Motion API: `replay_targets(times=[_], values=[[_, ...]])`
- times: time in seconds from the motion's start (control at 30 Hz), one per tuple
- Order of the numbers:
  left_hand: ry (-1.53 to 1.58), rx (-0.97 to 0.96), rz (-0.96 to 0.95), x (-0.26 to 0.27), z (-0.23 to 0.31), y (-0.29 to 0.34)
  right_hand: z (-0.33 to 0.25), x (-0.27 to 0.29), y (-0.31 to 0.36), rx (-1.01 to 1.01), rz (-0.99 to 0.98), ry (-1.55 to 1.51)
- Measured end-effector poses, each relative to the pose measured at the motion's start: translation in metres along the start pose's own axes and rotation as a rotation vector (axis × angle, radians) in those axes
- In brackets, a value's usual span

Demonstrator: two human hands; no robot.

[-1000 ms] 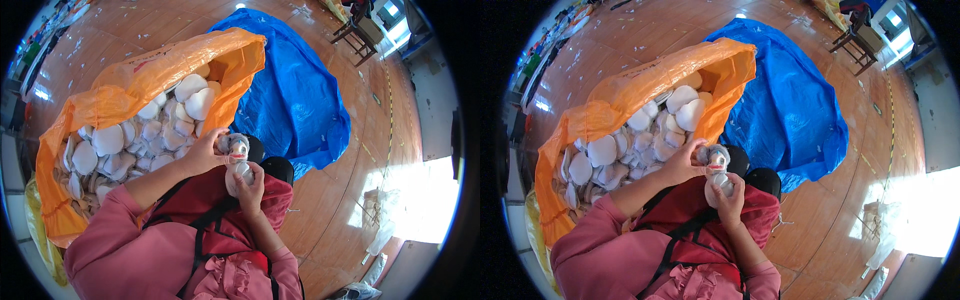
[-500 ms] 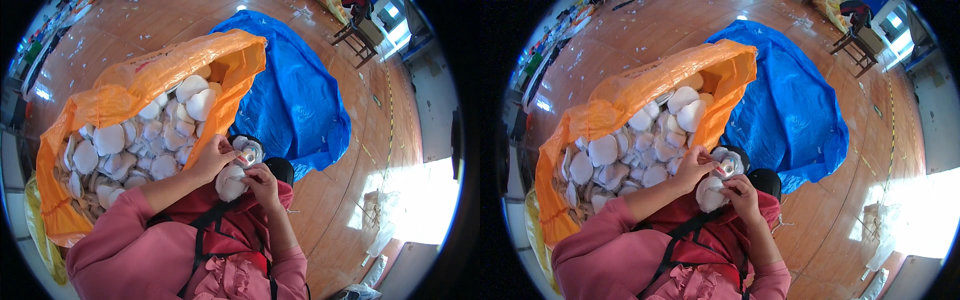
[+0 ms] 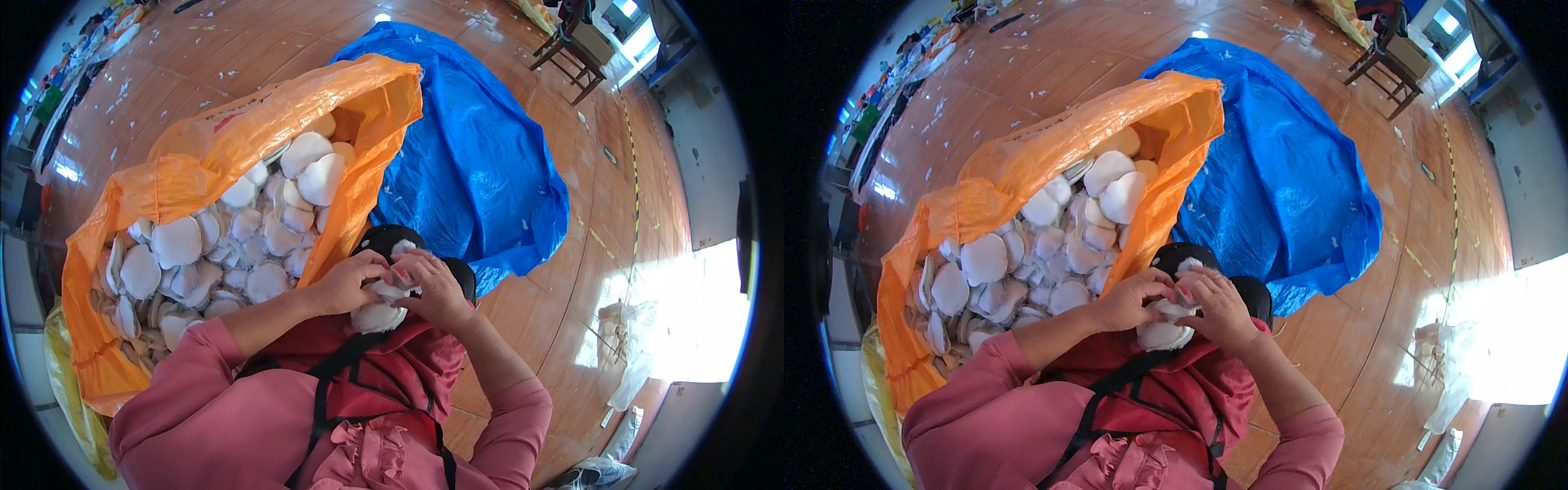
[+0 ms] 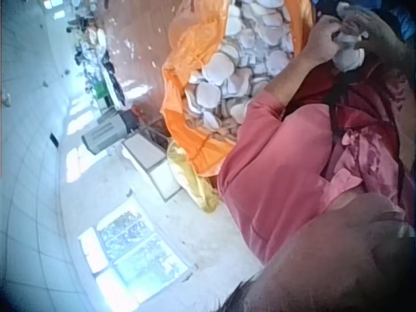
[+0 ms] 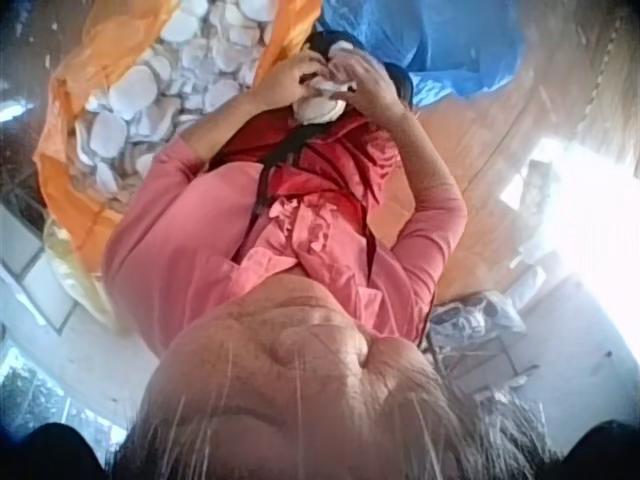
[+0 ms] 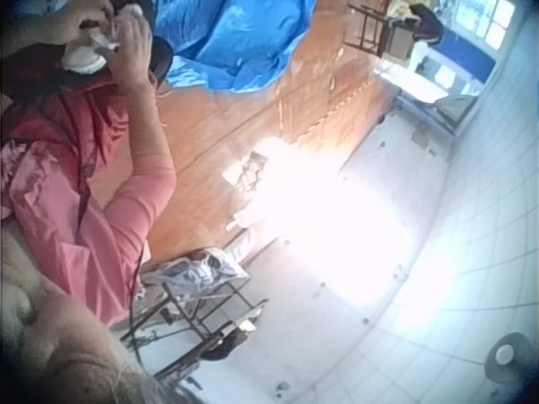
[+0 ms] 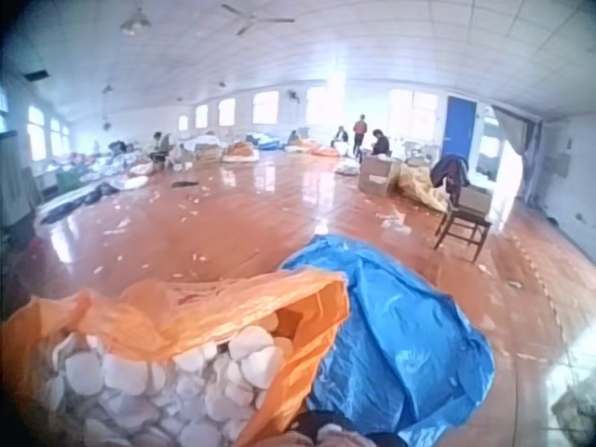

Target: The person sits on the floor and repeatedly picks white fabric pieces from a large orange bag. They open each piece, insert a small amount of white stuffing, and close it by hand. The finished pieces are placed on a blue tarp beside them.

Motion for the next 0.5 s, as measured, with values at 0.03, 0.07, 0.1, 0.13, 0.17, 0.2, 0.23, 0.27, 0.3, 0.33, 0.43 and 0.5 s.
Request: replay_targets(times=[0.03, 0.07, 0.1, 0.13, 0.17, 0.2, 0.23, 0.27, 0.3, 0.33, 0.43, 0.5], values=[[-0.002, 0.013, 0.011, -0.002, 0.000, 0.001, 0.002, 0.000, 0.001, -0.001, -0.054, 0.010], [-0.003, 0.026, 0.021, -0.004, 0.001, 0.003, 0.003, 0.000, 0.001, -0.002, -0.108, 0.021], [-0.006, 0.039, 0.032, -0.008, 0.002, 0.005, 0.005, -0.001, 0.002, -0.004, -0.161, 0.031], [0.124, 0.145, 0.118, -0.011, 0.002, 0.008, 0.006, 0.000, 0.003, -0.003, -0.153, 0.048], [-0.013, 0.139, 0.091, -0.010, 0.005, 0.008, 0.007, -0.001, 0.003, 0.005, -0.141, 0.045], [-0.145, 0.138, 0.063, -0.008, 0.007, 0.009, 0.007, -0.001, 0.004, 0.010, -0.134, 0.040], [-0.277, 0.134, 0.034, -0.006, 0.008, 0.008, 0.008, -0.002, 0.005, 0.015, -0.126, 0.034], [-0.325, 0.102, -0.023, -0.005, 0.006, 0.007, 0.009, -0.005, 0.008, 0.015, -0.106, 0.021], [-0.374, 0.070, -0.076, -0.002, 0.003, 0.005, 0.011, -0.009, 0.010, 0.020, -0.086, 0.007], [-0.423, 0.038, -0.131, 0.001, 0.000, 0.002, 0.012, -0.012, 0.012, 0.025, -0.065, -0.007], [-0.352, 0.058, -0.329, 0.007, -0.014, -0.007, 0.011, -0.022, 0.015, 0.062, 0.028, -0.021], [-0.239, 0.045, -0.314, 0.007, -0.019, -0.007, 0.010, -0.027, 0.016, 0.023, 0.064, -0.015]])
Point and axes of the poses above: each hand's wrist, its own y-axis away from the middle knuckle, its own x-axis out of the back of the hand, z = x × y, the point moved 2 cm from there along -y, towards the middle knuckle, and after that the axes turned 8 degrees about y, right-handed, at the moved point
